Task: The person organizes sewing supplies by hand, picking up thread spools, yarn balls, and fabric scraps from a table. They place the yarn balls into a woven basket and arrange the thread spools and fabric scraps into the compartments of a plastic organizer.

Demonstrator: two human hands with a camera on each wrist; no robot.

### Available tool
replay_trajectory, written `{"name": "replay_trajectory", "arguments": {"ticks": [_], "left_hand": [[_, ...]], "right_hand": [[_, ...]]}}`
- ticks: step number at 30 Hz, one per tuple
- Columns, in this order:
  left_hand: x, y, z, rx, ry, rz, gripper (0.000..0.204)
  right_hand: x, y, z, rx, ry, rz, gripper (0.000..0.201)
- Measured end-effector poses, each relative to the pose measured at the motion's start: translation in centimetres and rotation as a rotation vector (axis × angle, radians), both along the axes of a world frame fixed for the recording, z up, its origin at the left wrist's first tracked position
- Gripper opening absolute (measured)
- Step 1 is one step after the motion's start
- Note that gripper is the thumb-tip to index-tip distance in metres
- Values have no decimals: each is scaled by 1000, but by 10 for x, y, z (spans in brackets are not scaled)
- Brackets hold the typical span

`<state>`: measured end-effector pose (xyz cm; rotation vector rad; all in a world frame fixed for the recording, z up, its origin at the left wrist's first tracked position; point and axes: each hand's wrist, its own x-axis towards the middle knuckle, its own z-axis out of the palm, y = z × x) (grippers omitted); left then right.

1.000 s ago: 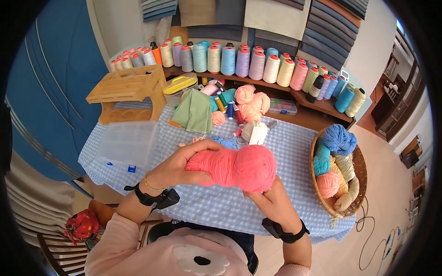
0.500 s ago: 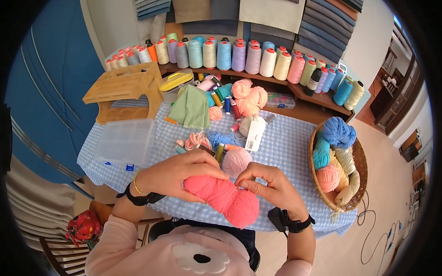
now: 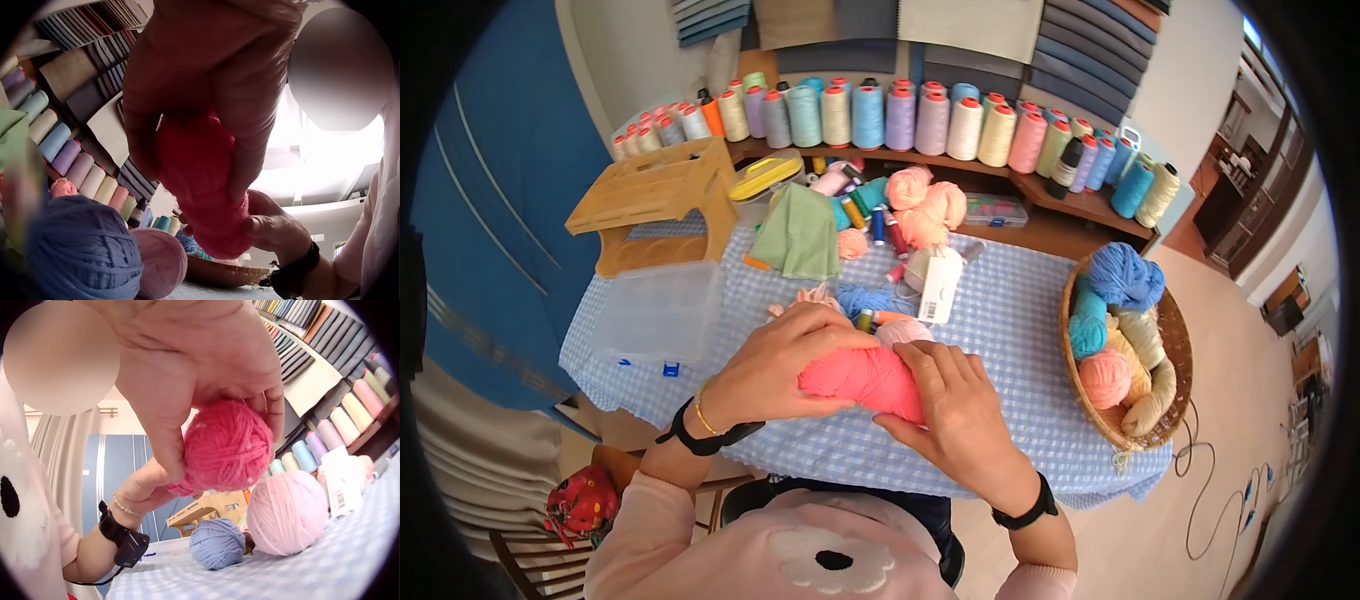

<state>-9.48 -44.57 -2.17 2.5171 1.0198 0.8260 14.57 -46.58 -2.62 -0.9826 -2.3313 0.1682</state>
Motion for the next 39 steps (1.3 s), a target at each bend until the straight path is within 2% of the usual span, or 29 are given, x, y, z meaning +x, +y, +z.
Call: {"name": "replay_trajectory", "arguments": {"ticks": [4,5,6,10,11,12,15,18,21,25,27,30,33,35,36,37,39], "left_hand": [[10,6,2,-5,-73,-92,74],[12,5,0,-70,-197,-45,76],[13,6,-1,-141,-316,8,78],[3,16,-1,-174,-361,16,74],[-1,17,0,-171,-330,28,68],[-4,18,2,-168,-300,46,62],[-14,23,13,-157,-210,94,53],[-17,42,31,-146,-149,127,47],[-4,83,37,-7,-109,121,40],[9,167,3,268,51,148,49],[22,197,-10,239,100,198,51],[44,238,-29,176,169,289,57],[61,264,-47,104,208,381,61],[69,278,-53,109,307,419,60],[73,279,-53,110,314,462,50],[74,285,-55,115,317,460,50],[74,296,-63,157,241,449,36]], "right_hand": [[9,4,-4,48,65,-76,61],[15,4,0,80,76,-92,60],[26,5,7,178,35,-175,57],[101,16,33,364,95,-592,49],[125,16,37,397,67,-727,45],[149,16,40,332,131,-796,43],[215,13,33,281,-17,-940,42],[250,10,13,10,-53,-1014,43],[261,8,-2,-100,-120,-924,44],[258,7,-8,2,-144,-884,42],[229,1,7,185,-152,-889,39],[171,-3,35,164,-57,-728,39],[125,7,40,51,57,-476,43],[101,23,37,15,54,-415,44],[90,35,35,63,52,-355,43],[80,48,33,110,51,-295,43],[62,76,27,91,60,-225,42]]}}
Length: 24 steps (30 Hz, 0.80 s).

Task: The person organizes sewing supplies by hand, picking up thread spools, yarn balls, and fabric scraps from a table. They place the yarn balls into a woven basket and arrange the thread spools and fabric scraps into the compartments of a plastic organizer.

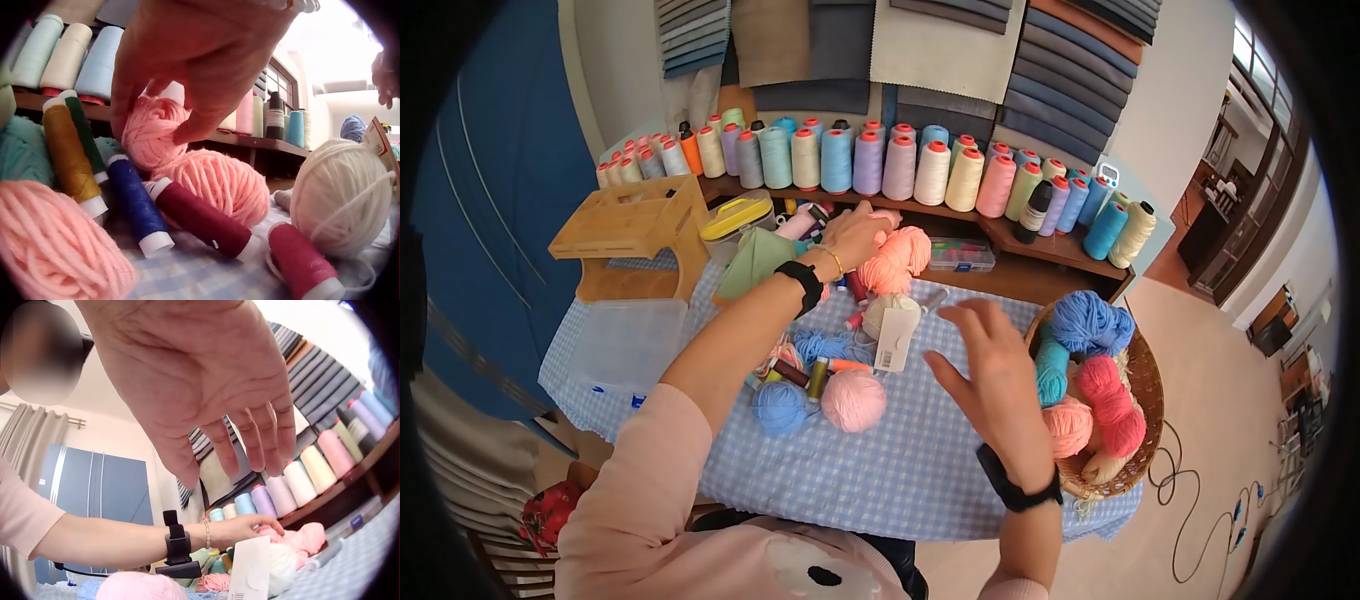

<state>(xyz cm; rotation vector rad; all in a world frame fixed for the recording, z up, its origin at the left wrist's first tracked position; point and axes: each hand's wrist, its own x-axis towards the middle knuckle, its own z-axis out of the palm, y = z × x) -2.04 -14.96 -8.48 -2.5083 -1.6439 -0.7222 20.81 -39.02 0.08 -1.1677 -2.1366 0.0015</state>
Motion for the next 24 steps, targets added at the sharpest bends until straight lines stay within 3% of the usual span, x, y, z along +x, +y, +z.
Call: {"name": "replay_trajectory", "arguments": {"ticks": [1,3,7,10,16,19,21,23,24], "left_hand": [[-1,-1,2,-3,2,1,36],[-5,-11,13,38,-108,-19,25],[-28,-45,42,109,-155,-77,25],[-49,-82,65,86,-209,-72,25],[-88,-140,81,139,-260,-141,23],[-99,-164,86,112,-300,-158,24],[-103,-179,89,162,-356,-173,24],[-107,-184,89,188,-346,-201,26],[-107,-187,88,224,-334,-196,27]], "right_hand": [[-6,15,-5,-19,5,75,42],[-14,50,-19,-93,17,76,42],[-23,124,-60,-220,27,71,47],[-38,150,-71,-167,-83,50,53],[-77,180,-79,-320,-223,-6,67],[-95,193,-94,-292,-371,-69,53],[-98,223,-125,-25,-555,-32,36],[-105,199,-106,-164,-165,-140,26],[-107,205,-110,-220,-96,-218,24]]}}
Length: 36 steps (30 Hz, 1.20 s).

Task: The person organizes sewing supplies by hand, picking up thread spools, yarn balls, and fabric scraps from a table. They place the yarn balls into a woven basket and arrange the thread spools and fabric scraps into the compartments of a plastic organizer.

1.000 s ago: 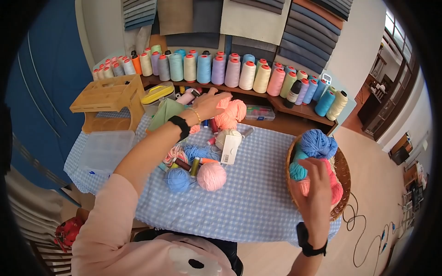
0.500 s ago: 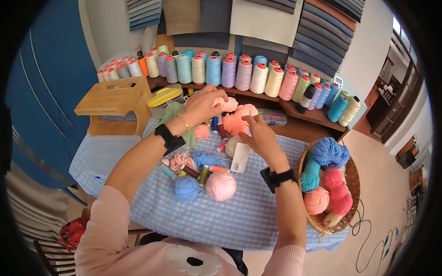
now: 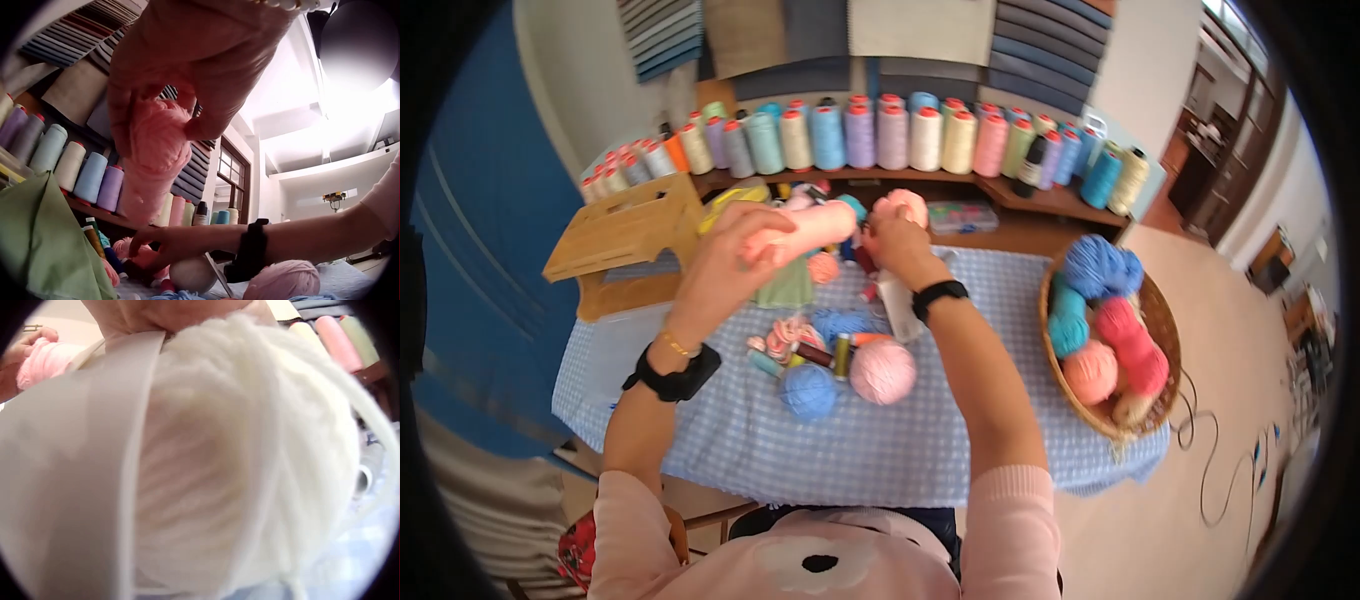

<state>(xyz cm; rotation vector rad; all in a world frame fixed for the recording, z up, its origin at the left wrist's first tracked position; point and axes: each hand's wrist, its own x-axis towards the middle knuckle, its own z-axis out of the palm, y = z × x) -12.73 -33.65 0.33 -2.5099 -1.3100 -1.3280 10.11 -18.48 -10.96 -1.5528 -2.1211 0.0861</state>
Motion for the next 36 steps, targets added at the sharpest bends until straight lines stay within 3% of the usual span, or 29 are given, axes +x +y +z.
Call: {"name": "replay_trajectory", "arguments": {"ticks": [4,6,8,9,11,13,16,17,18,19,20,22,23,25,27,28,30,31,33,34,36], "left_hand": [[10,-18,7,-40,-57,-53,30],[12,-24,10,-23,-80,-53,31],[16,-32,17,-94,-117,-76,31],[18,-33,19,-76,-127,-84,31],[21,-36,21,-55,-140,-95,31],[25,-36,23,-35,-157,-127,32],[32,-38,22,-42,-186,-174,31],[35,-38,20,-48,-189,-176,31],[38,-36,20,-44,-170,-202,31],[40,-34,19,-39,-151,-224,30],[43,-32,18,-42,-155,-216,30],[52,-28,13,-17,-169,-240,29],[57,-26,11,-15,-183,-251,28],[64,-22,9,-17,-178,-266,28],[74,-21,8,-19,-175,-303,28],[79,-23,9,-52,-187,-321,30],[87,-25,11,-85,-199,-357,31],[88,-26,12,-78,-190,-370,32],[90,-30,14,-76,-179,-380,33],[90,-30,14,-77,-176,-378,33],[89,-30,11,-70,-163,-378,29]], "right_hand": [[22,-5,10,-48,177,-76,25],[42,-18,18,-76,309,-23,29],[60,-21,21,22,571,-23,30],[75,-24,28,9,674,75,29],[88,-75,73,-154,1050,205,23],[126,-99,95,-1,1001,299,21],[175,-168,147,179,898,144,21],[202,-183,158,234,817,114,21],[215,-203,165,414,556,74,22],[240,-211,166,394,711,33,26],[272,-216,162,440,613,-19,27],[320,-229,152,357,416,-345,20],[337,-231,137,395,395,-332,18],[349,-243,117,458,119,-414,20],[346,-256,105,375,-2,-471,20],[351,-256,94,236,202,-451,22],[381,-249,68,82,322,-363,21],[382,-253,73,86,322,-374,21],[378,-258,84,-139,450,-504,22],[378,-259,85,-140,453,-502,22],[375,-259,89,242,5,-386,24]]}}
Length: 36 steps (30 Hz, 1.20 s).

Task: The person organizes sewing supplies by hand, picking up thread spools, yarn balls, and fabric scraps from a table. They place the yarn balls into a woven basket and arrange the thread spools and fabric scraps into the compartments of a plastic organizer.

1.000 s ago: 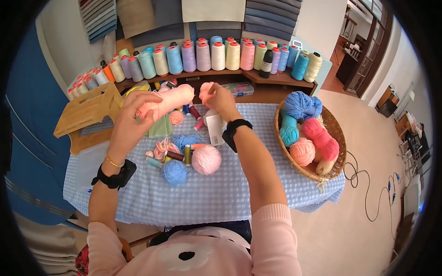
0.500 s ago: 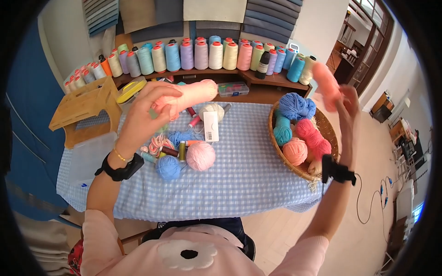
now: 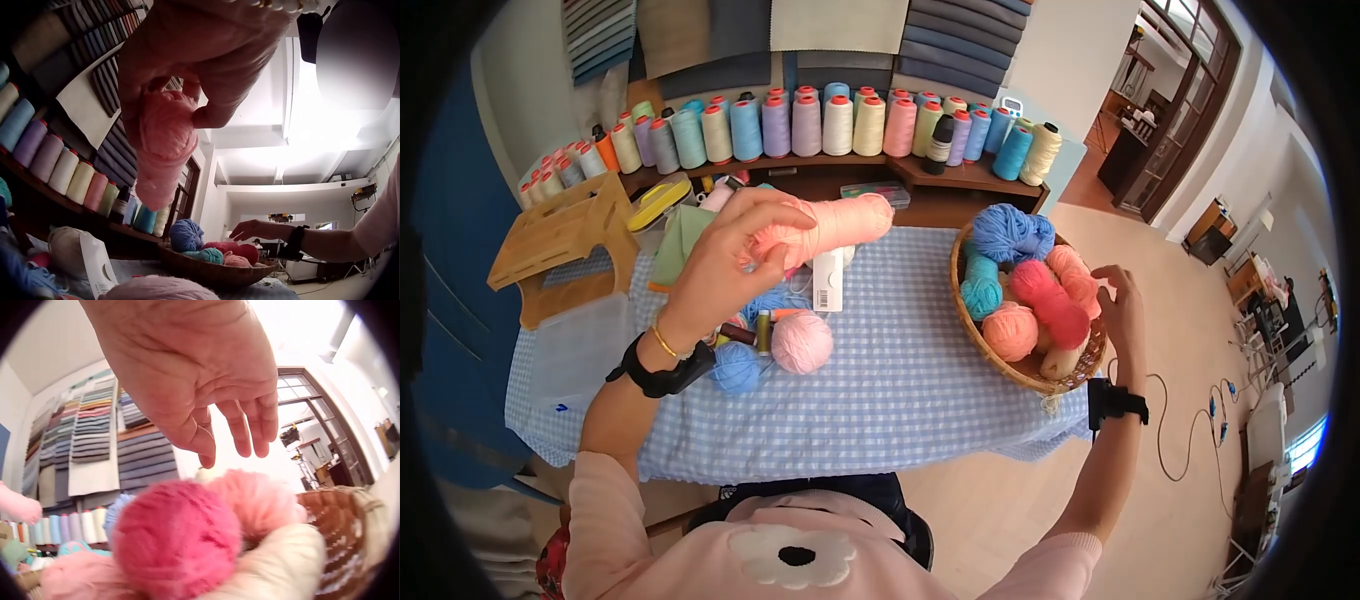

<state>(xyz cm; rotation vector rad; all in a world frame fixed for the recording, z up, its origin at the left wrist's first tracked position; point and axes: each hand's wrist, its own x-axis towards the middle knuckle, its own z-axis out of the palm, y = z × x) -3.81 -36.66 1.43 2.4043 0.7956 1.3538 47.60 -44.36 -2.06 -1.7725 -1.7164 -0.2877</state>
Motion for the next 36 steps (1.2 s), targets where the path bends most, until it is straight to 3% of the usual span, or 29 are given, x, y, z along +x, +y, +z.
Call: {"name": "replay_trajectory", "arguments": {"ticks": [2,4,6,10,13,17,19,22,26,27,28,29,31,34,36], "left_hand": [[1,-1,-3,-22,-1,-13,29],[4,-6,-4,-46,-1,-24,30],[10,-15,-2,-20,29,-89,30],[18,-32,-5,24,63,-213,37],[14,-48,-4,-1,114,-236,37],[7,-54,-11,-18,149,-276,48],[-1,-52,-14,-39,175,-301,69],[-14,-50,-25,-194,186,-256,77],[-36,-38,-40,-193,560,-33,77],[-38,-36,-44,-196,557,-21,77],[-39,-33,-49,-199,583,-50,77],[-39,-32,-52,-203,608,-81,77],[-37,-30,-54,-211,630,-127,77],[-30,-29,-59,-215,674,-193,79],[-25,-27,-61,-205,695,-211,80]], "right_hand": [[-54,-9,32,-49,88,-19,27],[-103,-12,51,-29,267,187,31],[-152,-16,62,-93,281,296,46],[-227,-16,54,-23,74,642,74],[-264,-16,56,12,-160,748,75],[-283,-13,39,15,-101,779,72],[-274,-14,37,21,-128,722,71],[-251,-20,37,111,-130,534,65],[-202,-25,23,251,98,193,52],[-195,-33,27,188,54,86,53],[-190,-43,32,125,8,-22,54],[-177,-49,25,123,4,-14,54],[-150,-59,6,-48,152,-189,47],[-141,-63,-13,-35,-40,-244,39],[-134,-64,-22,-86,-11,-249,38]]}}
